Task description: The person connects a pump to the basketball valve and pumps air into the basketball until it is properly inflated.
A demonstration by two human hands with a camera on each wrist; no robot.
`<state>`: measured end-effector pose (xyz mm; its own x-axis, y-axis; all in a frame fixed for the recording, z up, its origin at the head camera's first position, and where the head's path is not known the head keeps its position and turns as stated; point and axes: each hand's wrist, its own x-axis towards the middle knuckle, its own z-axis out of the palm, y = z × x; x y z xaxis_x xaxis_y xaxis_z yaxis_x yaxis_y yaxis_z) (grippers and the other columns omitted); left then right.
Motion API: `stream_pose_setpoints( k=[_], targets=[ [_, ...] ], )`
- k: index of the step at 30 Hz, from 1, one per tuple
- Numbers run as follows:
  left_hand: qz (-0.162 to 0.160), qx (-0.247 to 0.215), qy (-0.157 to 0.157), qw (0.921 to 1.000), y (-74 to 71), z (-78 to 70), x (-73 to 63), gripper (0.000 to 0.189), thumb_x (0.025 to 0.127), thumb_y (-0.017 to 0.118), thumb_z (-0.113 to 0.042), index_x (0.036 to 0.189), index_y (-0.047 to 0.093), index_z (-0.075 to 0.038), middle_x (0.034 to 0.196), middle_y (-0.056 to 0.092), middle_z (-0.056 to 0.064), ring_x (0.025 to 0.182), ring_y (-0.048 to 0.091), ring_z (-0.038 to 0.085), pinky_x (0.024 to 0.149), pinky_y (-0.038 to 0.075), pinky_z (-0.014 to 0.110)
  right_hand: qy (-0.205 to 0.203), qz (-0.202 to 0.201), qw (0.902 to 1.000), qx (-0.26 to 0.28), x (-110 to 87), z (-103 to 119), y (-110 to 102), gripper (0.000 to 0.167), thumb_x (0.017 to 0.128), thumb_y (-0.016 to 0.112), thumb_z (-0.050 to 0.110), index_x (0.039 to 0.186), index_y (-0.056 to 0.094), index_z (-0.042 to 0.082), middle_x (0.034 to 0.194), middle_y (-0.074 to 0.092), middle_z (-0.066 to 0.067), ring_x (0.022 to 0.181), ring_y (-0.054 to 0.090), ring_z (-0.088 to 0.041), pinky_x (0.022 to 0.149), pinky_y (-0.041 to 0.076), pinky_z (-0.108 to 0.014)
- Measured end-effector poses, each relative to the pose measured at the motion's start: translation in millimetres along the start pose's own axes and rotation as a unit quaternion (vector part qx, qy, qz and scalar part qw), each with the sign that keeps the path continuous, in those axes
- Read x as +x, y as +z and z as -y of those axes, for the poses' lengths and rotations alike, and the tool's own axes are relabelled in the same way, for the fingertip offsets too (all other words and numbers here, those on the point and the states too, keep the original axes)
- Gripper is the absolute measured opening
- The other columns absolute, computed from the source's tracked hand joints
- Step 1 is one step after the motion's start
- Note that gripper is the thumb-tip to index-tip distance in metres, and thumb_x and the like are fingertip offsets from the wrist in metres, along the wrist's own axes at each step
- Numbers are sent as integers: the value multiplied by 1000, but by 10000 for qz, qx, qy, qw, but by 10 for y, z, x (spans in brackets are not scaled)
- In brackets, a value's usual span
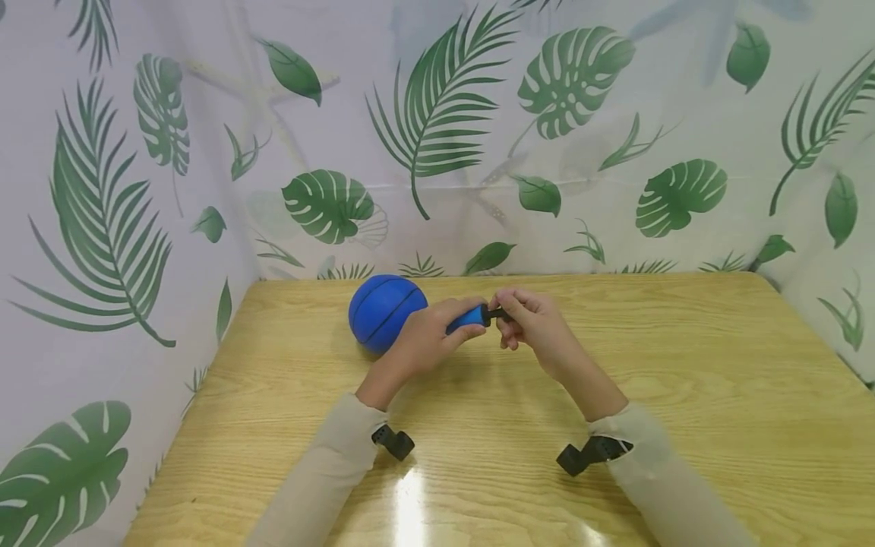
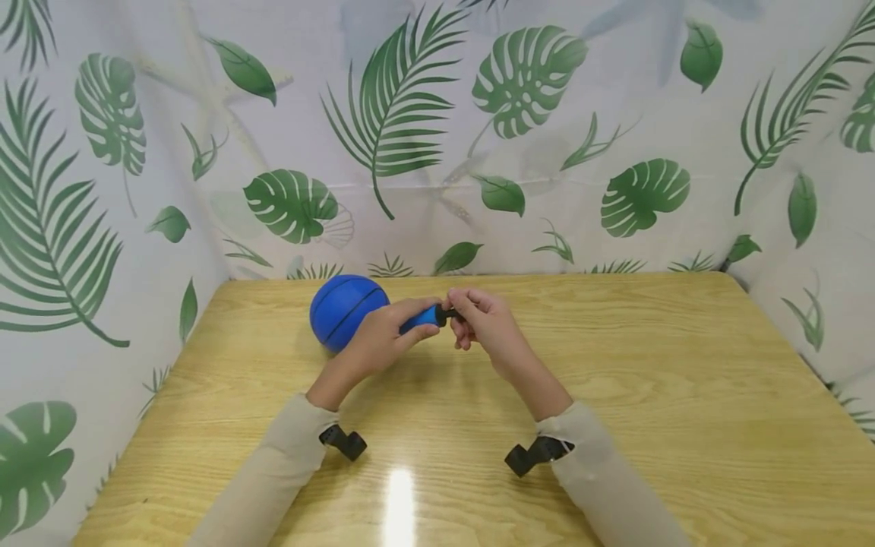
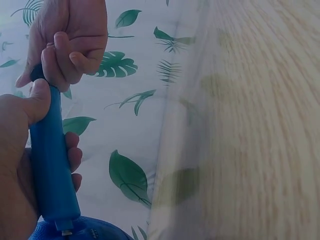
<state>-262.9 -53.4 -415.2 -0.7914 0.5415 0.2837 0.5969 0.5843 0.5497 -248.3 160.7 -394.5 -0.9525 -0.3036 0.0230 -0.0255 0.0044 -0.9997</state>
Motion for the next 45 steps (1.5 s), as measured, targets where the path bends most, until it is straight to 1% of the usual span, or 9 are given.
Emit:
stream_pose_setpoints(
  k=[5,11,19,22,26,29,33,39,45],
  targets=[
    [-12,54,29,10000,-3,12,-5,51,103,58,-40,149,54,-17,142,64,4,124,65,22,101,54,42,43,20,10000,-86,8,-11,28,31,109,48,34,101,61,7,65,51,4,57,49,-8,58,48,-23],
    [-9,-116,9,9999,-40,23,-10,49,102,60,-39,148,56,-21,141,64,1,126,64,21,104,53,40,46,44,9998,-177,-3,29,-2,32,108,51,36,106,60,6,64,51,4,56,49,-9,57,48,-23],
    [116,-348,-102,9993,-48,37,-6,49,103,58,-41,149,54,-24,145,61,0,132,60,20,108,51,42,-2,-13,10000,-5,-28,82,-28,33,107,55,35,107,59,3,60,52,5,52,46,-8,59,51,-24],
    [115,-348,-145,9992,-55,42,-8,49,103,57,-42,150,53,-24,145,61,1,131,61,21,107,51,43,-29,-162,9998,104,-30,101,-60,29,106,56,35,105,62,6,58,51,6,51,48,-8,56,49,-22],
    [51,-305,-215,9993,-72,49,-16,50,103,57,-42,150,53,-24,145,62,2,132,60,22,107,50,44,-166,-564,9975,385,-32,147,-130,24,106,57,33,96,65,11,55,47,5,49,46,-7,51,46,-21],
    [30,-267,-242,9993,-77,58,-19,51,104,56,-43,151,52,-24,145,61,2,134,58,22,109,49,44,-377,-923,9930,629,-39,190,-173,25,106,57,29,89,66,14,51,45,5,44,42,-7,51,48,-21],
    [32,-262,-244,9994,-66,68,-14,52,104,57,-42,152,51,-23,147,60,3,135,57,24,109,49,45,-650,-1227,9853,991,-50,232,-208,27,106,56,23,83,66,13,47,43,5,39,38,-6,52,51,-21],
    [30,-242,-232,9994,-55,69,-10,52,104,57,-42,152,50,-24,147,60,3,135,58,24,108,50,46,-796,-1399,9798,1184,-47,251,-207,29,106,57,19,79,68,12,46,44,5,37,38,-5,48,50,-20],
    [66,-179,-281,9994,-44,85,-12,52,104,56,-43,152,50,-25,147,60,2,135,58,24,108,50,45,-804,-1443,9822,892,-51,238,-184,33,106,55,19,77,66,10,47,44,4,39,40,-5,46,47,-19]
  ],
)
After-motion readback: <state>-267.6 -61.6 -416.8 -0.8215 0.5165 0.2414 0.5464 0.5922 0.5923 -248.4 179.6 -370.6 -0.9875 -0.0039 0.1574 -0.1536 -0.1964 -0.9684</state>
